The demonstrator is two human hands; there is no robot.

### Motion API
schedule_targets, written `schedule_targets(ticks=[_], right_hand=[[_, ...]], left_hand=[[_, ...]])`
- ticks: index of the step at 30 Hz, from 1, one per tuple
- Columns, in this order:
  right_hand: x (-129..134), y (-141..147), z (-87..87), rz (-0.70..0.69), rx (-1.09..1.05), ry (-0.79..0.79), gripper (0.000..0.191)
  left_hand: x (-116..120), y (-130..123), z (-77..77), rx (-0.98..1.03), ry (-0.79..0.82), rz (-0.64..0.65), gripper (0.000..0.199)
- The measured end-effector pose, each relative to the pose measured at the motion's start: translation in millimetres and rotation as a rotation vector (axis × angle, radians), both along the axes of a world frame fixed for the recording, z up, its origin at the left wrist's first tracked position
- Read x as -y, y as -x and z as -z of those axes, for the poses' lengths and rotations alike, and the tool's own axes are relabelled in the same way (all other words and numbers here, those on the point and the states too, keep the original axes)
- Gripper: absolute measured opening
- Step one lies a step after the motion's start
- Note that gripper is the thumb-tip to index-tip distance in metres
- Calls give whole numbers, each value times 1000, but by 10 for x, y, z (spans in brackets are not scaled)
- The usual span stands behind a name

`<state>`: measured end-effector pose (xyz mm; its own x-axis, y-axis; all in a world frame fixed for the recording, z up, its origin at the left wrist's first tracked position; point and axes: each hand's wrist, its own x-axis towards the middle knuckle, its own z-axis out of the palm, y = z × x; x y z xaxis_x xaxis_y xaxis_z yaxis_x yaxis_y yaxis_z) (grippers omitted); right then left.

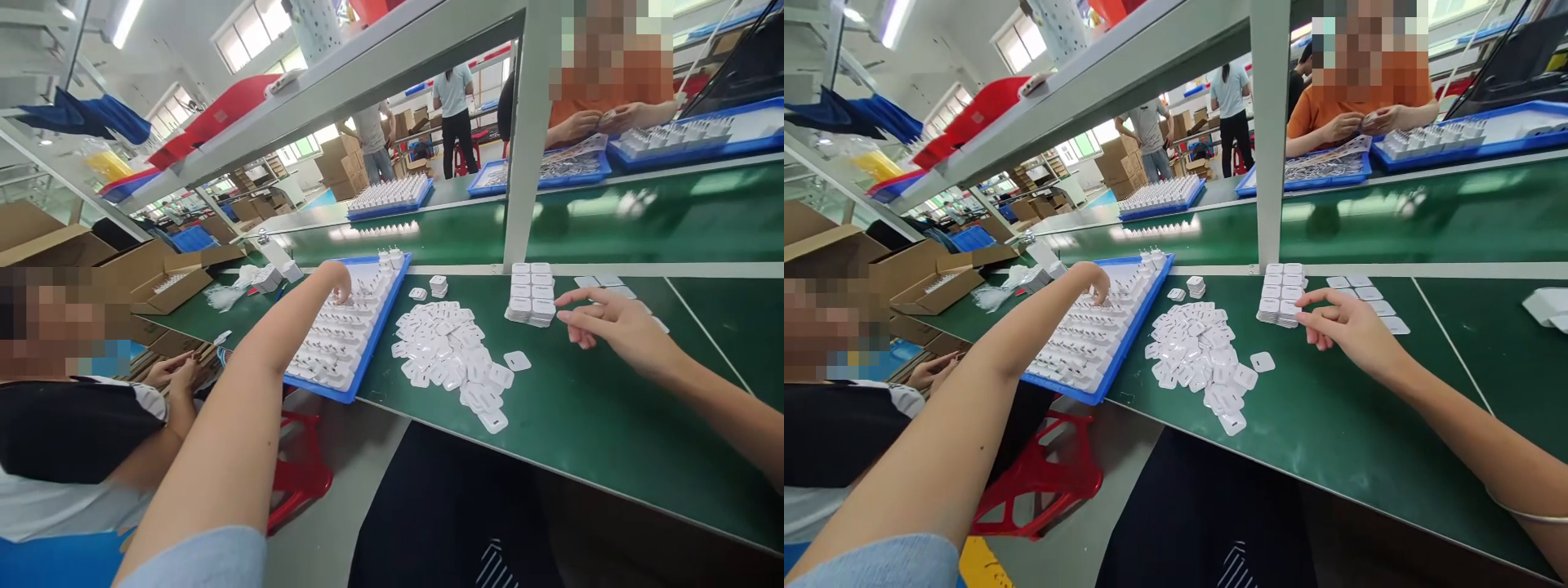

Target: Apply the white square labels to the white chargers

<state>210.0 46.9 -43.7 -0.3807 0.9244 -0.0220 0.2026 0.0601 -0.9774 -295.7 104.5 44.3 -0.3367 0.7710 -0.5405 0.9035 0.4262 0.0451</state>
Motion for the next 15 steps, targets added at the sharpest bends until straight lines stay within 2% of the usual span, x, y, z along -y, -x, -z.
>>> schedule_targets(ticks=[2,4,6,8,15], right_hand=[[-16,6,12,-8,26,18,55],[-30,12,23,-17,51,27,56],[-39,14,32,-29,76,29,57],[-43,10,41,-49,99,28,57],[-69,-17,120,-82,150,32,57]], left_hand=[[-47,75,-75,-38,140,-43,41],[-49,113,-145,-44,242,-65,58],[-11,125,-201,-11,299,-58,76],[52,129,-244,45,329,-37,86],[288,195,-342,207,368,22,81]])
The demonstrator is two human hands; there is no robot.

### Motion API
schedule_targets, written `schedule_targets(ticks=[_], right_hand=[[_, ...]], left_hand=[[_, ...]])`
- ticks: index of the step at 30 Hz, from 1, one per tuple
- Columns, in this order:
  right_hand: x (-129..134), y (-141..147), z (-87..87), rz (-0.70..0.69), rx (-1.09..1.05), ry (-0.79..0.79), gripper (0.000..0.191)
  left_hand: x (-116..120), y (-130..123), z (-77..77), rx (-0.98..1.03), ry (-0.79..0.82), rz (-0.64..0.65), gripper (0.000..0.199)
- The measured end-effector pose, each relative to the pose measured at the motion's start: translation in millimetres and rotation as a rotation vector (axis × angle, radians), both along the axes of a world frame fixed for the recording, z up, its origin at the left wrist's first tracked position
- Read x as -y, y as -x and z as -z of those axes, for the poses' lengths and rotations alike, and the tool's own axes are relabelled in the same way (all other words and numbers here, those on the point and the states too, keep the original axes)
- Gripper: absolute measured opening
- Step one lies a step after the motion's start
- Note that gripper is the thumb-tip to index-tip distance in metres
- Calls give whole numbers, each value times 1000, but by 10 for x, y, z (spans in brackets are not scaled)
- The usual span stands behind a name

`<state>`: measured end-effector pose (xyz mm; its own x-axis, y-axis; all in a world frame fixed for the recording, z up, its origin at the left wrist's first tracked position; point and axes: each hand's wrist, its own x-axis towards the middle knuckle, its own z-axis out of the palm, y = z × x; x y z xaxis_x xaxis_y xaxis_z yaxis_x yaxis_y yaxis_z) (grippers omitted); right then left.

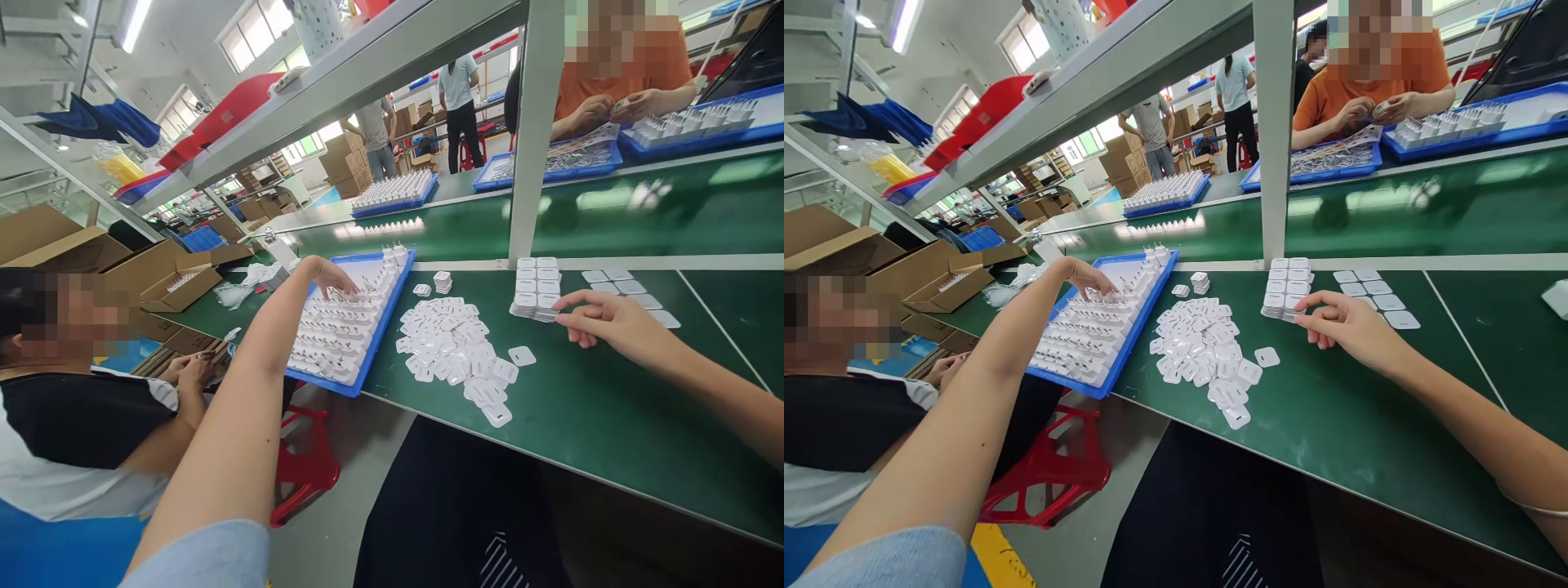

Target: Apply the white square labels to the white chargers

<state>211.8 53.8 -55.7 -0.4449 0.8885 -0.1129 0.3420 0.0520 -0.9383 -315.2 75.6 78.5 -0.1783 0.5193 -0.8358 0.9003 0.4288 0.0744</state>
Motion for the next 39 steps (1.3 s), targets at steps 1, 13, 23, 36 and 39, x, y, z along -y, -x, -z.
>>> schedule_targets(ticks=[1,13,23,36,39], right_hand=[[-7,1,15,4,4,3,58],[-49,20,102,29,45,30,51],[-53,29,110,6,50,8,44],[-67,32,159,-3,82,7,35],[-66,25,148,0,81,1,34]], left_hand=[[19,9,-6,17,-5,0,82],[157,113,222,-2,-262,-129,74],[71,34,290,14,-380,-172,42],[128,17,206,-10,-421,-173,58],[62,-72,253,73,-506,-139,57]])
